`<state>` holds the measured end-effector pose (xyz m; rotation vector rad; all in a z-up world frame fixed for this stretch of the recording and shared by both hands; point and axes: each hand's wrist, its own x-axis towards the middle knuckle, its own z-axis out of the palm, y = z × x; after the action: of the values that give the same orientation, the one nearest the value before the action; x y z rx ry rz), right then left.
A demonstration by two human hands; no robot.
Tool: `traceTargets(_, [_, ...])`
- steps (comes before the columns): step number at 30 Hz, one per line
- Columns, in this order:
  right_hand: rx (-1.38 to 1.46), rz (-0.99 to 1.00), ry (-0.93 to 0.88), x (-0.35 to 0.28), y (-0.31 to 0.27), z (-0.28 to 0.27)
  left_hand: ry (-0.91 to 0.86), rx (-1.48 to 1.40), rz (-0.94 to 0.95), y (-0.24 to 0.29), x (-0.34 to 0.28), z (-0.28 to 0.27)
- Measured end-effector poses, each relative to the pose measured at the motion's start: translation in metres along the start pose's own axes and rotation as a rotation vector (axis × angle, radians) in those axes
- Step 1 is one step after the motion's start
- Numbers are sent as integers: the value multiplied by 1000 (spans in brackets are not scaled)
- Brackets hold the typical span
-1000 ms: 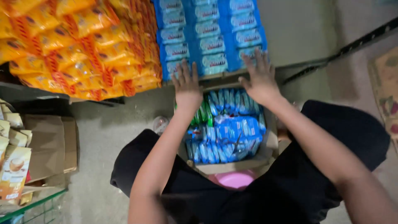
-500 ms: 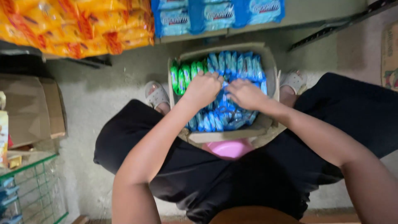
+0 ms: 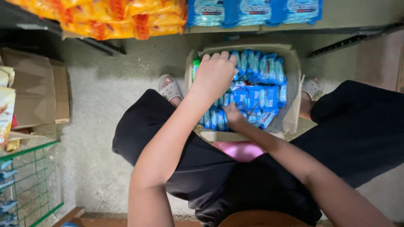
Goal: Sorting multi-packs of soap and cutting them into individual bars in a retail backroom.
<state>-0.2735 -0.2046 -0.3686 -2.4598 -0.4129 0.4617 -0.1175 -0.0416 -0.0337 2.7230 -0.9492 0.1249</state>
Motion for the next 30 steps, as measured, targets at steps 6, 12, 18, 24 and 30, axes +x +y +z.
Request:
traceTargets(6, [-67,98,93,6,14,-10,13,50,-82,-5,-8,27])
traceTargets(12, [19,139,97,-14,-38,-86,-314,73,-160,4,-18,75])
traceTargets(18, [320,-141,285,-26,-84,-204,-838,-99,-73,20,-11,52])
traceTargets(24, [711,-121,493,-18,-95,-269,-354,-610,-145,29,4,-5])
traceTargets(30, [629,-116,566,-5,-131,-309,-19,-763,-345,30,8,-5])
